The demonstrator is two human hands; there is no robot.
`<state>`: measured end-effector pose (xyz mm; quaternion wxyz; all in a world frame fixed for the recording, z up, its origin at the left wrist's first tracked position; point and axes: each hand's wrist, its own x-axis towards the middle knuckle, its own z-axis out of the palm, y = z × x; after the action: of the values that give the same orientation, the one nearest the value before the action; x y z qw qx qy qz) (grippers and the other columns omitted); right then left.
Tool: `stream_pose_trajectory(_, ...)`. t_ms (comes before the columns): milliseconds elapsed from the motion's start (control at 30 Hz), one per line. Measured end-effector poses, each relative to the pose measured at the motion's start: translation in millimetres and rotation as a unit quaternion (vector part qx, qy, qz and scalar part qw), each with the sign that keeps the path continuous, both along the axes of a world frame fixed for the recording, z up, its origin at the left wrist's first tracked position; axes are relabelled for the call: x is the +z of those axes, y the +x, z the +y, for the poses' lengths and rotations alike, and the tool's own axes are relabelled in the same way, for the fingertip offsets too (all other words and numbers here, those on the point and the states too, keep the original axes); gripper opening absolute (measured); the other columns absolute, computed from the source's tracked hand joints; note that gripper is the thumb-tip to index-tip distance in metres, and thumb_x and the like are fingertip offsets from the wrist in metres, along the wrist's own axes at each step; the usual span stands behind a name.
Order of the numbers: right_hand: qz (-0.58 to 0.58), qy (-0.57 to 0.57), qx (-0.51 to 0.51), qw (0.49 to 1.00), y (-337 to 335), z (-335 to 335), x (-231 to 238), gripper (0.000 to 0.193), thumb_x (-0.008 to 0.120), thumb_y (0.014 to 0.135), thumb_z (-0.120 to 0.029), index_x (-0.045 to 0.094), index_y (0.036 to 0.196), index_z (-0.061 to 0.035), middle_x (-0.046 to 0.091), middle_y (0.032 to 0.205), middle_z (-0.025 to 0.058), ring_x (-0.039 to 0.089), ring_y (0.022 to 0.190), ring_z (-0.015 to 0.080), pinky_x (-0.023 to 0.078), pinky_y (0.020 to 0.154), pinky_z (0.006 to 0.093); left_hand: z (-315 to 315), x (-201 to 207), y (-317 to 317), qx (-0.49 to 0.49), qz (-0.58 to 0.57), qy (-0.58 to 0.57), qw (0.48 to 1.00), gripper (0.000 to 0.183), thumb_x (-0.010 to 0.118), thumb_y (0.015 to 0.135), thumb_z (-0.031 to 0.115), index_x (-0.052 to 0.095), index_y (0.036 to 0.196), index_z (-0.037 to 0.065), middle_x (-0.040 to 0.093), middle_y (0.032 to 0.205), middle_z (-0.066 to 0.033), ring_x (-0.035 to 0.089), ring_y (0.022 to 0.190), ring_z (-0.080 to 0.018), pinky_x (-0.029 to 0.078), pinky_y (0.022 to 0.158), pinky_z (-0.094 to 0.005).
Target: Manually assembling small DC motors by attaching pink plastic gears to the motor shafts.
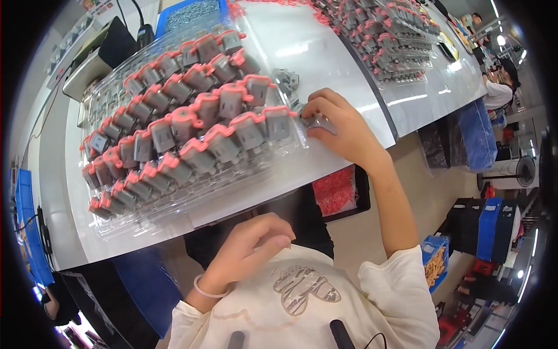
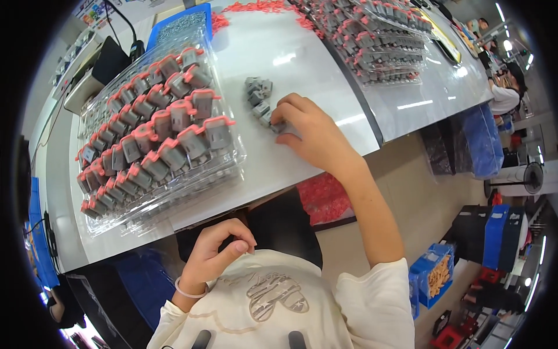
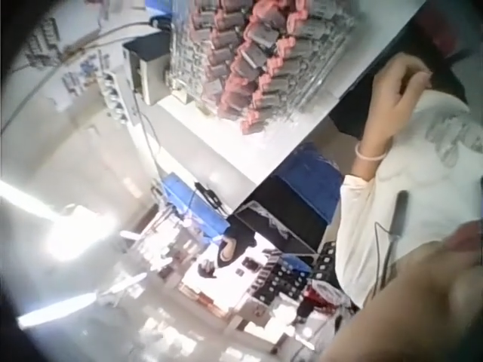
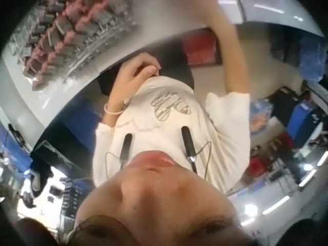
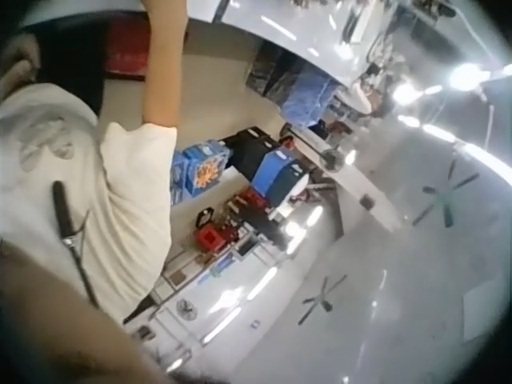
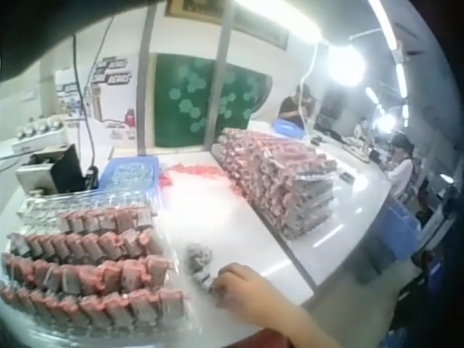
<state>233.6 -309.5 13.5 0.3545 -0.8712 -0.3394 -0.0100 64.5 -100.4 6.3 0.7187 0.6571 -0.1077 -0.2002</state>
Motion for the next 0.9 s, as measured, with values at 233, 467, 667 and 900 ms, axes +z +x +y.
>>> stream_pose_trajectory(233,-0.074,-0.052,0.008,0.996,7,0,-1,0.025,0.069,0.066,0.001,0.054,0.086,-0.0013,0.054,0.090,0.0082,0.056,0.085,0.0253,0.047,0.075,0.0338,-17,1,5,0.024,0.005,0.020,0.999,0.011,0.058,0.087,0.011,0.057,0.085,0.000,0.058,0.077,-0.0071,0.056,0.071,-0.0151,0.044,0.067,-0.0262)
stream_pose_trajectory(467,-0.033,-0.025,0.027,0.999,11,-1,-3,0.022,0.070,0.069,-0.003,0.055,0.085,-0.0015,0.054,0.086,0.0088,0.058,0.077,0.0238,0.048,0.068,0.0327,-21,3,6,0.021,0.005,0.040,0.999,0.010,0.058,0.087,0.010,0.057,0.086,0.000,0.058,0.077,-0.0067,0.056,0.071,-0.0143,0.044,0.066,-0.0254)
stream_pose_trajectory(667,0.016,-0.052,0.034,0.998,14,-3,4,0.021,0.070,0.068,-0.004,0.058,0.085,-0.0019,0.055,0.087,0.0083,0.058,0.077,0.0228,0.048,0.069,0.0321,-21,1,4,0.011,-0.002,0.043,0.999,0.009,0.057,0.087,0.008,0.057,0.086,-0.001,0.058,0.078,-0.0066,0.056,0.070,-0.0134,0.044,0.064,-0.0246)
stream_pose_trajectory(900,0.004,-0.011,0.039,0.999,10,-3,2,0.026,0.069,0.066,0.001,0.059,0.090,-0.0026,0.055,0.092,0.0068,0.058,0.085,0.0240,0.048,0.073,0.0334,-20,-1,3,0.019,0.023,0.031,0.999,0.010,0.057,0.087,0.007,0.057,0.086,-0.002,0.058,0.078,-0.0064,0.056,0.069,-0.0122,0.045,0.064,-0.0240)
